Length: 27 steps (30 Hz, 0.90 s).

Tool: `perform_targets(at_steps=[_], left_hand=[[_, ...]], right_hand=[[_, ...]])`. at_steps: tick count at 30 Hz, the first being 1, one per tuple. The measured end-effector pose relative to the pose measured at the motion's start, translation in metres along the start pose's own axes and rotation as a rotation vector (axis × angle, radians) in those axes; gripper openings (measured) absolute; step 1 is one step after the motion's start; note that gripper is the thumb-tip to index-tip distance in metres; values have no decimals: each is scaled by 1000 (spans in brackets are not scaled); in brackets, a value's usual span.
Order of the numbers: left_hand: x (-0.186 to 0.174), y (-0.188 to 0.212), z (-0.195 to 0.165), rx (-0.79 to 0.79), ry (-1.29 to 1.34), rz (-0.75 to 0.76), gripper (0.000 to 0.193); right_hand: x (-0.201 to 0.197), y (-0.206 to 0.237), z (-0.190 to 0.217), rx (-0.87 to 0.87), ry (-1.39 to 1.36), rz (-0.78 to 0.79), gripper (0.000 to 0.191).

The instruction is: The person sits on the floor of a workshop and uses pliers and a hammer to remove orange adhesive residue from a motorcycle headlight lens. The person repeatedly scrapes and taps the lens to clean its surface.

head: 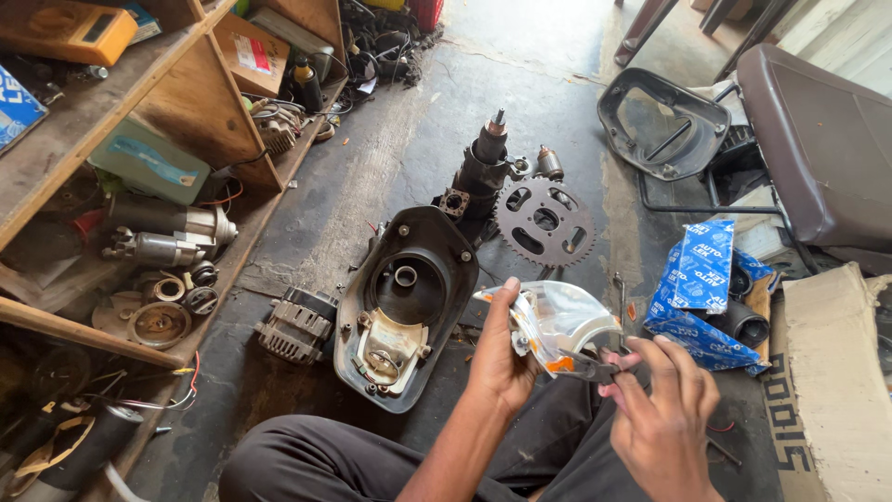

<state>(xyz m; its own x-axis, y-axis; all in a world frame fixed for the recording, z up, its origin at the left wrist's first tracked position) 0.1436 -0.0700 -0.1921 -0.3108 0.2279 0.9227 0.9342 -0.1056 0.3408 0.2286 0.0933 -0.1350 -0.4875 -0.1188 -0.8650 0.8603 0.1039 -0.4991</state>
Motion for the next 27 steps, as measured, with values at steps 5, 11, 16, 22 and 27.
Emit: perform_targets(at_steps=[5,11,16,22,27], left_hand=[[-3,-3,3,83,11,-59,30],[-5,-5,5,57,19,-124,39],[1,-1,4,146,-80,-226,49],[11,5,-2,197,-85,-308,55],[5,-2,-1,166,-65,-303,50]], right_hand=[[5,-5,7,-47,-50,59,35],[8,-8,14,-80,-1,123,36],[11,-11,20,-76,63,156,38],[14,-17,27,-120,105,114,43],[20,-27,21,-195,98,120,43]])
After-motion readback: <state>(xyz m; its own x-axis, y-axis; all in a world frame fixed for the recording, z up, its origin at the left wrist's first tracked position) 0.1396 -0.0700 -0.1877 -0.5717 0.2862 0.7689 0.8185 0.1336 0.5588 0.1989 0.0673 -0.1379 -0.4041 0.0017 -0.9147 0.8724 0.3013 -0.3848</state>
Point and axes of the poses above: each hand's wrist, its own y-axis away from the middle knuckle, its own x-axis out of the palm, z = x × y, the point moved 1 cm from there along -y, towards the middle knuckle, and after that the axes turned 11 degrees about x, right-handed, at the moved point
